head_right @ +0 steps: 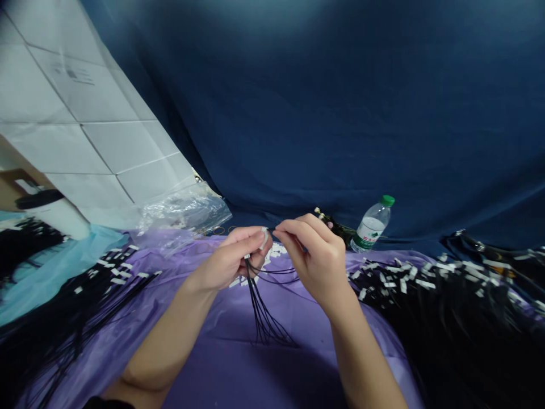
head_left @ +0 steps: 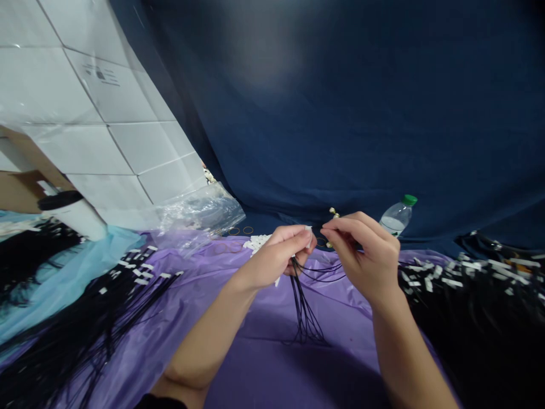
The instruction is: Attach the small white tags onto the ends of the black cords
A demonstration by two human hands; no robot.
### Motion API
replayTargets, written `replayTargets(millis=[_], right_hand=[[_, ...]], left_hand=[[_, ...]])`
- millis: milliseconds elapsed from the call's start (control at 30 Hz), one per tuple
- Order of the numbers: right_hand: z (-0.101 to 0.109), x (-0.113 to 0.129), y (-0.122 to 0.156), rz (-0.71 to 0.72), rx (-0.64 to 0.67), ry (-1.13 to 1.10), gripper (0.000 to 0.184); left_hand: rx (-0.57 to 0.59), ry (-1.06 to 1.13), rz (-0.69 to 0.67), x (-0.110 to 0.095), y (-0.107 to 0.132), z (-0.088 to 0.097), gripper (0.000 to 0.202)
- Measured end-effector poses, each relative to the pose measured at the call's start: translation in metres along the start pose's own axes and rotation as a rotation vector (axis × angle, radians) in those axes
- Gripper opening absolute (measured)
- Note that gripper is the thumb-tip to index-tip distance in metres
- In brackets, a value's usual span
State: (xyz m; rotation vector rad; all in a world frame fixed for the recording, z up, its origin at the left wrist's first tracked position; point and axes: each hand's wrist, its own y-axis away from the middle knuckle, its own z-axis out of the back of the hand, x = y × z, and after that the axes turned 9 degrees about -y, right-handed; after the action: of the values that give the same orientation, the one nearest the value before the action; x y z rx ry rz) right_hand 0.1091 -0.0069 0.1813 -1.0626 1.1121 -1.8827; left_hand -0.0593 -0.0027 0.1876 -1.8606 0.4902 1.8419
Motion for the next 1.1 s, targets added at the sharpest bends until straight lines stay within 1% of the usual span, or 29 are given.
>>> replayTargets(millis=[133,200,267,300,400,433,467,500,533,600,667,700,767,867,1100], right_hand=[[0.001,-0.001,-0.001,-0.002,0.009,0.002,0.009],[0.002,-0.004,-0.001,-0.002,0.031,0.013,0.009],[0.002,-0.005,-0.002,0.007,0.036,0.059,0.010],[0.003,-0.005,-0.002,0.020,0.014,0.103,0.012],[0.008,0.002,-0.001,0.060,-0.116,0.218,0.021],[0.010,0.006,0.000,0.059,-0.140,0.211,0.022],[0.012,0.011,0.000,0.043,-0.134,0.174,0.020],[0.014,0.016,0.001,0.005,-0.087,0.117,0.016],[0.015,0.020,0.001,-0.048,-0.006,0.053,0.012],[0.016,0.025,0.002,-0.171,0.214,-0.052,0.007],[0.013,0.025,0.003,-0.274,0.403,-0.092,0.010],[0.010,0.023,0.003,-0.306,0.453,-0.093,0.013],[0.004,0.018,0.004,-0.340,0.476,-0.078,0.014],[-0.003,0.013,0.005,-0.365,0.450,-0.058,0.012],[-0.007,0.012,0.007,-0.376,0.402,-0.030,0.010]], left_hand=[[0.004,0.007,-0.008,0.001,-0.001,-0.001,0.035],[-0.018,0.008,0.003,0.002,-0.002,-0.001,0.034],[-0.078,0.028,0.015,0.002,-0.005,-0.001,0.034],[-0.119,0.041,0.020,0.002,-0.006,-0.002,0.034],[-0.256,0.072,0.021,0.002,-0.010,-0.001,0.033],[-0.298,0.078,0.020,0.002,-0.011,-0.001,0.032],[-0.336,0.085,0.024,0.002,-0.011,0.000,0.031],[-0.370,0.092,0.031,0.002,-0.012,0.001,0.030],[-0.398,0.100,0.038,0.002,-0.012,0.001,0.030],[-0.433,0.122,0.045,0.001,-0.012,0.003,0.029],[-0.445,0.146,0.036,0.001,-0.012,0.005,0.028],[-0.445,0.157,0.027,0.002,-0.012,0.005,0.029],[-0.442,0.173,0.012,0.002,-0.012,0.006,0.029],[-0.442,0.179,0.003,0.002,-0.012,0.006,0.028],[-0.451,0.183,0.032,0.001,-0.012,0.004,0.027]])
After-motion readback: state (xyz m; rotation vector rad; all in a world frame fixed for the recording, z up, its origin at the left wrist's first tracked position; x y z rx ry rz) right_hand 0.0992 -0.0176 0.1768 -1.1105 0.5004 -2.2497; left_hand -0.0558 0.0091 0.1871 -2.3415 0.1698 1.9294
